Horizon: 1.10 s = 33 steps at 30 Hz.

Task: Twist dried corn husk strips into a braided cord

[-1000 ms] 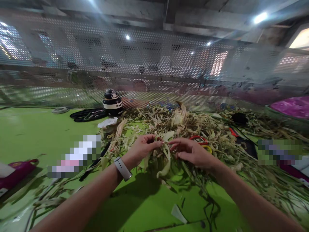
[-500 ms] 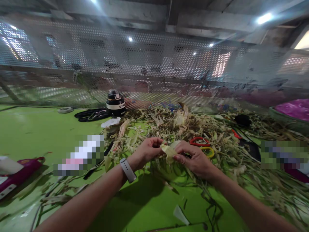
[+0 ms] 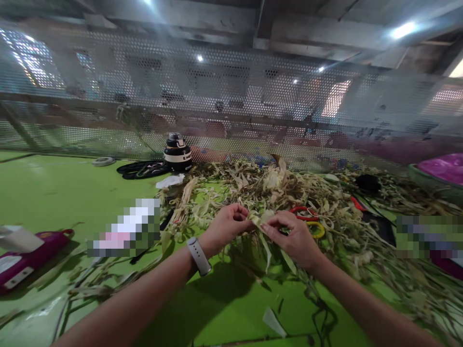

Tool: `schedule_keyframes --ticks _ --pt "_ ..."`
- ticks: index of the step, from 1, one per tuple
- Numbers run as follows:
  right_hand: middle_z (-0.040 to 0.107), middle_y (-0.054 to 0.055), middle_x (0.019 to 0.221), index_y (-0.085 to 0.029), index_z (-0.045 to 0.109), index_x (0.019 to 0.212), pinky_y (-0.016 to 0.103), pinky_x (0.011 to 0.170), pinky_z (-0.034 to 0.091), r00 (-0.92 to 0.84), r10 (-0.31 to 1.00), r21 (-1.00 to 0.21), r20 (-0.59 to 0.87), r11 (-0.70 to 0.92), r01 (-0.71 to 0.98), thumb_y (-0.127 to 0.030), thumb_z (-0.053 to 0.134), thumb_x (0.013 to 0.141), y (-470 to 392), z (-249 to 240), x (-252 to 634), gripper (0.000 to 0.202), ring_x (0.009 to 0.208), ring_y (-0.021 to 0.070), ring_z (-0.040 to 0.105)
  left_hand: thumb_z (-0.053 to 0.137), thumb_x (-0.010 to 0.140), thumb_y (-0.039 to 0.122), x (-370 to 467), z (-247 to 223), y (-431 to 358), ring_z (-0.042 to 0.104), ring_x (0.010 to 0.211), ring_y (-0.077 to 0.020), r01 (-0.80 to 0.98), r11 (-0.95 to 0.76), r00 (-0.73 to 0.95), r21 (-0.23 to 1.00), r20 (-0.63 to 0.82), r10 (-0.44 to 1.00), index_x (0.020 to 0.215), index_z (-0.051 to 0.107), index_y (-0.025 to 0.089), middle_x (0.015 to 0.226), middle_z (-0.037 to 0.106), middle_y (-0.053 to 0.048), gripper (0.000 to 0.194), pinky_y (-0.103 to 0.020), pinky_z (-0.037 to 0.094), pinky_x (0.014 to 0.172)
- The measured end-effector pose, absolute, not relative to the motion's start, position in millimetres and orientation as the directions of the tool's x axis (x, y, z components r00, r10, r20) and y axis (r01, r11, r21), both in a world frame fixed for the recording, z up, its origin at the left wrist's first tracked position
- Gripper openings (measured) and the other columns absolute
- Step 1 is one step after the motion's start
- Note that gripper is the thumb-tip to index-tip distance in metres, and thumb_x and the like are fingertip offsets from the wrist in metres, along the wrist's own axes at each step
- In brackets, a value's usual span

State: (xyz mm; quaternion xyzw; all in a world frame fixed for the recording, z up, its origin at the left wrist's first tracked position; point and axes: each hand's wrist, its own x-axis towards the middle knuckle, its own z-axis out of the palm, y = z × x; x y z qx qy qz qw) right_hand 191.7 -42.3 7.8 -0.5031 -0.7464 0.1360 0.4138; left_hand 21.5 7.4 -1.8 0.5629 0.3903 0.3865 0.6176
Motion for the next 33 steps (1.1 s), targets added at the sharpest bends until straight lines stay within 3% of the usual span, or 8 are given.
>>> schedule_keyframes --ticks 8,16,26,30,33 --pt "0.056 0.000 0.061 -0.016 0.058 0.063 0.022 0.055 0.041 -0.095 0.914 -0.716 0.394 0.370 0.592 -0.026 0.055 0.076 -41 10 191 0.017 0.058 0.0120 0.050 0.068 0.060 0.020 24 1 2 0.043 0.048 -0.0047 0.018 -0.002 0.347 1.000 -0.004 0.938 0.073 0.046 0.016 0.055 0.051 0.007 0.025 -0.018 0.031 0.047" --pt "0.054 0.000 0.061 -0.017 0.054 0.059 0.022 0.054 0.040 -0.085 0.894 -0.686 0.440 0.396 0.610 -0.022 0.054 0.074 -43 11 191 0.016 0.058 0.0120 0.049 0.071 0.058 0.024 26 -4 2 0.045 0.051 -0.0060 -0.004 0.011 0.364 1.000 -0.008 0.931 0.073 0.044 0.017 0.056 0.051 0.007 0.032 -0.018 0.033 0.048" --pt "0.060 0.004 0.073 -0.018 0.064 0.078 0.028 0.067 0.042 -0.118 0.880 -0.623 0.461 0.416 0.662 -0.031 0.056 0.080 -41 5 192 0.015 0.071 0.0168 0.053 0.071 0.058 0.024 26 -2 -1 0.045 0.051 -0.0078 0.095 -0.105 0.346 0.990 0.066 0.936 0.080 0.043 0.017 0.056 0.050 0.008 0.036 -0.019 0.034 0.049" --pt "0.055 0.001 0.066 -0.018 0.058 0.084 0.027 0.066 0.041 -0.109 0.909 -0.653 0.401 0.368 0.662 -0.033 0.054 0.081 -41 4 190 0.015 0.068 0.0162 0.052 0.068 0.064 0.023 25 -3 -3 0.051 0.056 -0.0116 0.139 -0.220 0.363 0.966 0.157 0.918 0.104 0.044 0.015 0.060 0.056 0.004 0.048 -0.021 0.037 0.052" --pt "0.051 -0.003 0.061 -0.017 0.050 0.103 0.027 0.067 0.040 -0.099 0.933 -0.701 0.347 0.328 0.633 -0.031 0.052 0.082 -41 3 190 0.025 0.066 0.0155 0.052 0.064 0.068 0.021 24 -3 -4 0.054 0.058 -0.0140 0.212 -0.364 0.400 0.907 0.259 0.879 0.134 0.022 0.014 0.062 0.060 0.004 0.079 -0.024 0.039 0.057"
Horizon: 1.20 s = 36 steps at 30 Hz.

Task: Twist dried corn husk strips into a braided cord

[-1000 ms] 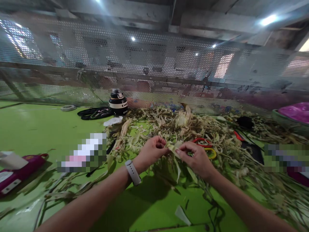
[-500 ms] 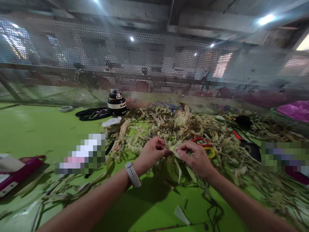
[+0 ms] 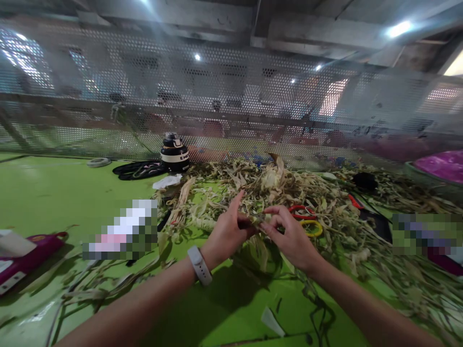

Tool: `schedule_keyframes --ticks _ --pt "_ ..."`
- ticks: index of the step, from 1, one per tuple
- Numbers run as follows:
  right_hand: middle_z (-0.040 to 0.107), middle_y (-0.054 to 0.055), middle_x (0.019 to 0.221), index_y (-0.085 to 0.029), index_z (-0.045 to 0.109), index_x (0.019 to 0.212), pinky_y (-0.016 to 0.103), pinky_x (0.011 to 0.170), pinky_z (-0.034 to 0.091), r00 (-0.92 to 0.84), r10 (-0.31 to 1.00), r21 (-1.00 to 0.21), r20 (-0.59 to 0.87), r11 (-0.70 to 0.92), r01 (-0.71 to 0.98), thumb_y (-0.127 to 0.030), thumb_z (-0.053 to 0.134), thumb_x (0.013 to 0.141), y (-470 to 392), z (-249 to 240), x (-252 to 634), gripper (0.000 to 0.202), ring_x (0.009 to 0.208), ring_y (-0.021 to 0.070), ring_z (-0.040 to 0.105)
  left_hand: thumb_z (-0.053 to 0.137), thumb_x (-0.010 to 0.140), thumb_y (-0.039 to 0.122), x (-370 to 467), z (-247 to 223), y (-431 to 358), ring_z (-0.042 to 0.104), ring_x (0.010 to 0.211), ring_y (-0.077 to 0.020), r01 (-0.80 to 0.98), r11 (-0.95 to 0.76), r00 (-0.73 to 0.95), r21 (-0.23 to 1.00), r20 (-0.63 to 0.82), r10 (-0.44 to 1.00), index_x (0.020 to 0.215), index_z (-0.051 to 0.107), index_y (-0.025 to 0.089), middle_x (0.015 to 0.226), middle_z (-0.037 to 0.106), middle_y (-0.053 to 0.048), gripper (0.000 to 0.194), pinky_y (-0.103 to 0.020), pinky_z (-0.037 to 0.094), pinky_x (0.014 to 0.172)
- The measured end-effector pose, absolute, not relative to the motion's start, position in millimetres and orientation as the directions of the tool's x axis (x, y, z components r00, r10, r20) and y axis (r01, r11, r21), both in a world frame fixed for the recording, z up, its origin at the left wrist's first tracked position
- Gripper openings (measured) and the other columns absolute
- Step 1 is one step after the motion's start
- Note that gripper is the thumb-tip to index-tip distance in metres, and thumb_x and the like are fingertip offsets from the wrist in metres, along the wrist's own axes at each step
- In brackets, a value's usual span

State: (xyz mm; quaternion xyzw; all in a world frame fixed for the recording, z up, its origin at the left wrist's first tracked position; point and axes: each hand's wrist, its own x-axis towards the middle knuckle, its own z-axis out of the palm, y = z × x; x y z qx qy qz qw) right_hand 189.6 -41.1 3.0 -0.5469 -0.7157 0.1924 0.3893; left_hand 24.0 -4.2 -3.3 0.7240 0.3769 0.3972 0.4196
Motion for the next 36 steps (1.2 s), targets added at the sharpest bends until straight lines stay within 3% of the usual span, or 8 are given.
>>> schedule_keyframes --ticks 3,8,15,18,21,25,30,36 --pt "0.053 -0.004 0.064 -0.017 0.048 0.111 0.028 0.069 0.040 -0.157 0.945 -0.724 0.286 0.320 0.611 -0.028 0.054 0.080 -40 2 191 0.033 0.067 0.0149 0.052 0.059 0.072 0.016 22 -3 -6 0.055 0.060 -0.0149 0.304 -0.489 0.459 0.817 0.324 0.827 0.141 0.005 0.013 0.063 0.061 0.002 0.088 -0.025 0.040 0.061" --pt "0.063 0.002 0.080 -0.016 0.057 0.097 0.025 0.065 0.042 -0.251 0.945 -0.766 0.211 0.319 0.558 -0.032 0.058 0.076 -40 5 190 0.026 0.072 0.0155 0.056 0.050 0.074 0.008 20 -7 -10 0.056 0.063 -0.0152 0.399 -0.640 0.550 0.657 0.387 0.740 0.141 -0.004 0.019 0.072 0.064 0.000 0.087 -0.024 0.040 0.061" --pt "0.061 0.003 0.078 -0.018 0.065 0.076 0.031 0.076 0.042 -0.069 0.952 -0.738 0.297 0.275 0.617 -0.024 0.060 0.071 -42 8 186 0.009 0.080 0.0185 0.055 0.038 0.083 0.010 21 -11 -15 0.057 0.072 -0.0170 0.459 -0.773 0.644 0.438 0.435 0.629 0.141 -0.004 0.017 0.083 0.063 -0.007 0.072 -0.026 0.043 0.065" --pt "0.060 0.003 0.078 -0.018 0.064 0.071 0.032 0.079 0.041 -0.043 0.959 -0.791 0.278 0.254 0.557 -0.025 0.062 0.070 -41 9 188 0.007 0.082 0.0185 0.055 0.041 0.080 0.009 22 -9 -15 0.058 0.072 -0.0171 0.443 -0.730 0.620 0.520 0.410 0.669 0.141 0.003 0.018 0.083 0.064 -0.005 0.072 -0.027 0.043 0.066" --pt "0.060 0.002 0.079 -0.018 0.064 0.074 0.030 0.076 0.042 -0.001 0.957 -0.857 0.291 0.261 0.444 -0.030 0.063 0.072 -41 11 189 0.012 0.079 0.0165 0.055 0.053 0.074 0.012 24 -4 -14 0.058 0.065 -0.0160 0.389 -0.555 0.534 0.735 0.311 0.787 0.131 0.028 0.016 0.072 0.064 -0.001 0.063 -0.025 0.043 0.062" --pt "0.058 0.001 0.079 -0.018 0.065 0.077 0.026 0.073 0.041 0.040 0.934 -0.882 0.356 0.321 0.345 -0.032 0.065 0.073 -42 11 188 0.014 0.076 0.0142 0.053 0.062 0.069 0.020 25 1 -14 0.050 0.053 -0.0115 0.271 -0.364 0.653 0.891 0.108 0.750 0.084 0.059 0.013 0.059 0.056 0.003 0.016 -0.020 0.037 0.050" --pt "0.057 -0.001 0.073 -0.018 0.063 0.077 0.023 0.064 0.040 0.106 0.949 -0.953 0.298 0.289 0.096 -0.036 0.067 0.070 -37 10 189 0.020 0.067 0.0111 0.051 0.061 0.073 0.040 27 5 -24 0.055 0.069 -0.0158 0.101 -0.198 0.888 0.975 0.002 0.461 0.072 0.067 0.014 0.071 0.062 -0.003 0.027 -0.024 0.042 0.065" --pt "0.059 -0.001 0.073 -0.017 0.061 0.077 0.022 0.066 0.042 0.230 0.947 -0.969 0.223 0.242 -0.057 -0.038 0.070 0.066 -29 12 194 0.025 0.068 0.0105 0.051 0.055 0.078 0.039 27 11 -32 0.046 0.057 -0.0098 0.157 -0.026 0.904 0.987 -0.133 0.407 0.080 0.067 0.016 0.065 0.057 0.001 0.025 -0.019 0.036 0.055"
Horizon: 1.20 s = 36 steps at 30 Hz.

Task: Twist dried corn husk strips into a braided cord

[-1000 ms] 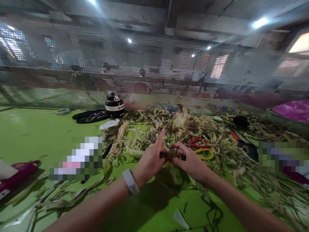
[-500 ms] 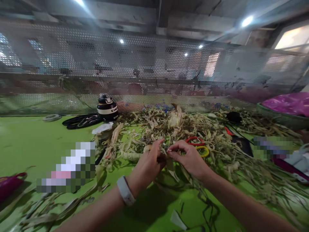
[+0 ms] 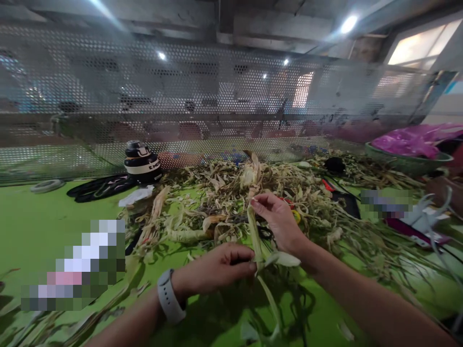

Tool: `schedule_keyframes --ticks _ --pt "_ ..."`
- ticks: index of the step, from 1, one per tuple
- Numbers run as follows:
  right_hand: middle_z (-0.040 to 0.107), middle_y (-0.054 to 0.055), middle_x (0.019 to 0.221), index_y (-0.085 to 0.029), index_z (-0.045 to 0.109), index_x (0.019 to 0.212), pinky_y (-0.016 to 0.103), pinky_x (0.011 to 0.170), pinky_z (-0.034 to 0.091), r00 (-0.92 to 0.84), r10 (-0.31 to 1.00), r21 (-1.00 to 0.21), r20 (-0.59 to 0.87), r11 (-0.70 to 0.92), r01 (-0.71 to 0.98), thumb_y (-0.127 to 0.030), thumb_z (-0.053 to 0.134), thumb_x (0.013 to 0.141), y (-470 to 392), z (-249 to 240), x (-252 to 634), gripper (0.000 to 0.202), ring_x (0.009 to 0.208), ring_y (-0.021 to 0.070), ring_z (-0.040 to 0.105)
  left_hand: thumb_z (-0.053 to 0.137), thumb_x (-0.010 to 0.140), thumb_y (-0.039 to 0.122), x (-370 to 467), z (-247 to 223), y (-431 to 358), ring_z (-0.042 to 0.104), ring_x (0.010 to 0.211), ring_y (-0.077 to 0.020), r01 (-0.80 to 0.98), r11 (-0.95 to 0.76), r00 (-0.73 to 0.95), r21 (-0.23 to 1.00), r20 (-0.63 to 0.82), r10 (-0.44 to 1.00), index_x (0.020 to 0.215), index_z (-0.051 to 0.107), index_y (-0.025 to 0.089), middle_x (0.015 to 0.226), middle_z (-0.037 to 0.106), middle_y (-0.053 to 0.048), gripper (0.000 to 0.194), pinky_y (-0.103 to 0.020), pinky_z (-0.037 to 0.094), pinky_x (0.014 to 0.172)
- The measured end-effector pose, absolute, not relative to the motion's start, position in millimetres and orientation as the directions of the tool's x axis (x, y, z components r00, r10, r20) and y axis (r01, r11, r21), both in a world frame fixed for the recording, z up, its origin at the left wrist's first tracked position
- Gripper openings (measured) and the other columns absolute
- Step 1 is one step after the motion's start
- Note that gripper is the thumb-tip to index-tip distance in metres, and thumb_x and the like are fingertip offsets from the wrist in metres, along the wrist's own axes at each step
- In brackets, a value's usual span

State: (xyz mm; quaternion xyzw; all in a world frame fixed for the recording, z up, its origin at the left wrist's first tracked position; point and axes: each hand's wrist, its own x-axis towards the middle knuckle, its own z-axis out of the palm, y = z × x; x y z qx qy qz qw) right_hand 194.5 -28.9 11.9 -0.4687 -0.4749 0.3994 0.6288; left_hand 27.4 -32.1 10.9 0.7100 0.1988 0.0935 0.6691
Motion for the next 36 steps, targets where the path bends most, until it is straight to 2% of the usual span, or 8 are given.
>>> schedule_keyframes --ticks 5,9,12,15,18,26,31,36 --pt "0.057 -0.002 0.071 -0.017 0.061 0.075 0.022 0.064 0.042 0.207 0.957 -0.973 0.203 0.221 -0.067 -0.036 0.069 0.065 -25 6 194 0.023 0.066 0.0104 0.050 0.054 0.078 0.035 29 10 -36 0.053 0.059 -0.0117 0.065 0.245 0.883 0.967 -0.170 0.438 0.079 0.067 0.015 0.067 0.061 -0.003 0.024 -0.021 0.040 0.057" --pt "0.059 -0.001 0.075 -0.018 0.063 0.086 0.024 0.067 0.043 0.175 0.973 -0.982 0.151 0.168 -0.083 -0.029 0.065 0.067 -21 1 194 0.022 0.068 0.0116 0.053 0.063 0.072 0.041 33 3 -35 0.046 0.044 -0.0071 0.082 0.245 0.798 0.966 -0.211 0.565 0.073 0.068 0.012 0.052 0.056 0.000 0.030 -0.018 0.032 0.044" --pt "0.061 0.000 0.085 -0.019 0.062 0.096 0.025 0.070 0.043 0.163 0.982 -0.994 0.097 0.104 -0.035 -0.016 0.052 0.066 -21 5 197 0.031 0.076 0.0130 0.055 0.068 0.068 0.040 34 1 -27 0.044 0.044 -0.0045 -0.066 0.251 0.623 0.966 -0.157 0.766 0.074 0.066 0.013 0.054 0.056 0.002 0.028 -0.016 0.032 0.045" --pt "0.063 0.001 0.085 -0.018 0.064 0.092 0.025 0.071 0.043 -0.002 0.998 -0.997 0.068 0.068 0.046 -0.010 0.047 0.060 -27 12 200 0.037 0.079 0.0146 0.056 0.069 0.067 0.041 33 1 -18 0.044 0.045 -0.0048 -0.181 0.228 0.471 0.957 -0.119 0.874 0.074 0.063 0.013 0.054 0.055 0.003 0.029 -0.016 0.032 0.044" --pt "0.065 0.001 0.087 -0.020 0.063 0.098 0.027 0.074 0.043 -0.172 0.980 -0.992 0.102 0.113 0.055 -0.017 0.052 0.067 -33 15 198 0.033 0.081 0.0157 0.056 0.071 0.064 0.042 32 1 -14 0.043 0.046 -0.0051 -0.171 0.207 0.453 0.963 -0.110 0.885 0.065 0.058 0.013 0.052 0.050 0.005 0.032 -0.017 0.031 0.044" --pt "0.054 -0.002 0.062 -0.016 0.062 0.073 0.023 0.057 0.038 0.046 0.961 -0.938 0.271 0.254 0.237 -0.042 0.058 0.076 -24 2 198 0.027 0.058 0.0114 0.047 0.070 0.066 0.040 32 1 -18 0.045 0.048 -0.0059 -0.043 0.097 0.586 0.994 -0.054 0.808 0.057 0.054 0.014 0.054 0.059 0.002 0.032 -0.018 0.034 0.047" --pt "0.051 -0.003 0.057 -0.016 0.058 0.069 0.022 0.052 0.036 0.074 0.972 -0.952 0.225 0.203 0.227 -0.050 0.054 0.077 -26 7 200 0.035 0.054 0.0106 0.045 0.073 0.063 0.039 32 -1 -17 0.049 0.046 -0.0058 -0.107 0.233 0.569 0.967 -0.133 0.812 0.061 0.056 0.013 0.058 0.063 0.000 0.031 -0.017 0.037 0.045" --pt "0.048 -0.003 0.055 -0.016 0.054 0.064 0.022 0.048 0.032 -0.141 0.986 -0.913 0.086 0.135 0.384 -0.055 0.041 0.083 -31 12 202 0.045 0.051 0.0101 0.043 0.076 0.061 0.032 32 -5 -10 0.054 0.048 -0.0066 -0.285 0.362 0.472 0.888 -0.199 0.859 0.069 0.057 0.013 0.062 0.065 0.000 0.028 -0.017 0.043 0.048"
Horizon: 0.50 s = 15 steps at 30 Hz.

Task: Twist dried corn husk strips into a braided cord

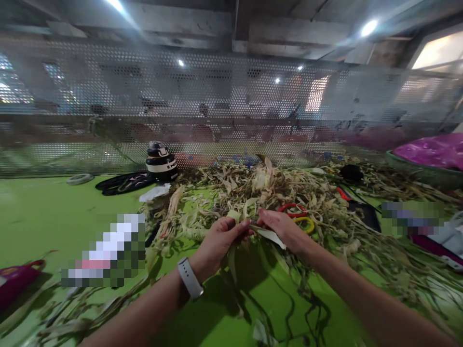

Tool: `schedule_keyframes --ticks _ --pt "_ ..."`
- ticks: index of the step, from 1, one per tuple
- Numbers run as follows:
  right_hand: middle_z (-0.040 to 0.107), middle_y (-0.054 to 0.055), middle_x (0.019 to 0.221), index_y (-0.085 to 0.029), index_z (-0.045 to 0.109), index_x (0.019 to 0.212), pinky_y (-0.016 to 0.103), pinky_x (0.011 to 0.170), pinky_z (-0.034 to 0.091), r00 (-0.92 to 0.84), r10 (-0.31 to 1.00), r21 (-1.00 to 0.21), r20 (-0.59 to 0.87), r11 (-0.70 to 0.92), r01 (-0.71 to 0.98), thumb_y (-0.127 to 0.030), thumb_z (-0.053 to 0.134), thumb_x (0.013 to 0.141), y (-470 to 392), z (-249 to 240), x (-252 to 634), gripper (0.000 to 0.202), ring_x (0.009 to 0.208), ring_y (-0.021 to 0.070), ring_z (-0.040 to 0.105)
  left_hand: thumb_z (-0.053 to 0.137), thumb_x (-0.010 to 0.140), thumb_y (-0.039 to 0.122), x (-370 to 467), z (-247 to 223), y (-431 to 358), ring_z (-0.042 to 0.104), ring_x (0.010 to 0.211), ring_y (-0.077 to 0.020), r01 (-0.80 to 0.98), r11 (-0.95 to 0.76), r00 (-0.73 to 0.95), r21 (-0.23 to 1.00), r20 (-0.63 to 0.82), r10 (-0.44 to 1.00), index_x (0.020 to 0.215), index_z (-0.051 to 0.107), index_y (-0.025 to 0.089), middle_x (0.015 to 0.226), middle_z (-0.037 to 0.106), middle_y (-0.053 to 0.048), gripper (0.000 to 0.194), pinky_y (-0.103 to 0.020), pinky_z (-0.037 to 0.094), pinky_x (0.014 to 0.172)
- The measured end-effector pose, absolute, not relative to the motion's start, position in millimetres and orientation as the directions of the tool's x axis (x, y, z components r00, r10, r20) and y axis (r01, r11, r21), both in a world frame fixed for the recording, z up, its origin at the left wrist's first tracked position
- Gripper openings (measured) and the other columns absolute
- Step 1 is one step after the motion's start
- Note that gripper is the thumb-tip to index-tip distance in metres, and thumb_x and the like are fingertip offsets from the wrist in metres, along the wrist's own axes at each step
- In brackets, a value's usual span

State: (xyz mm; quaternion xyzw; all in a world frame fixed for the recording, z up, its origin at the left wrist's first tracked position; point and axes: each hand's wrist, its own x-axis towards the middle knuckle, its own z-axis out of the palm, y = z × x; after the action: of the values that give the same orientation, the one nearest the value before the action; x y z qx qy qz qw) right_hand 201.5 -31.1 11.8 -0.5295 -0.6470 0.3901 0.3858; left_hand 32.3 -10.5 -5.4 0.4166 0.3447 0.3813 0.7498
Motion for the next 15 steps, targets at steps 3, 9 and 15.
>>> schedule_keyframes --ticks 3,9,15 --pt "0.047 -0.004 0.055 -0.018 0.053 0.066 0.021 0.049 0.032 -0.275 0.955 -0.857 0.108 0.230 0.461 -0.051 0.048 0.081 -32 12 202 0.037 0.051 0.0097 0.042 0.077 0.059 0.029 30 -4 -7 0.056 0.048 -0.0076 -0.329 0.356 0.474 0.875 -0.172 0.863 0.076 0.060 0.012 0.061 0.064 0.001 0.030 -0.018 0.045 0.049" --pt "0.045 -0.004 0.053 -0.018 0.051 0.065 0.022 0.051 0.035 -0.270 0.951 -0.798 0.152 0.279 0.534 -0.043 0.044 0.085 -24 13 213 0.033 0.050 0.0103 0.044 0.077 0.060 0.027 26 -1 1 0.051 0.047 -0.0026 -0.339 0.299 0.431 0.892 -0.136 0.892 0.070 0.062 0.010 0.065 0.066 -0.001 0.024 -0.012 0.040 0.046" --pt "0.061 0.007 0.087 -0.020 0.060 0.087 0.036 0.081 0.035 -0.039 0.692 -0.351 0.721 0.414 0.840 -0.029 0.054 0.080 -41 13 203 0.013 0.087 0.0224 0.051 0.072 0.067 0.028 28 -4 -1 0.061 0.072 -0.0095 -0.427 0.260 0.425 0.866 -0.062 0.903 0.077 0.064 0.013 0.076 0.069 -0.003 0.020 -0.020 0.046 0.074"
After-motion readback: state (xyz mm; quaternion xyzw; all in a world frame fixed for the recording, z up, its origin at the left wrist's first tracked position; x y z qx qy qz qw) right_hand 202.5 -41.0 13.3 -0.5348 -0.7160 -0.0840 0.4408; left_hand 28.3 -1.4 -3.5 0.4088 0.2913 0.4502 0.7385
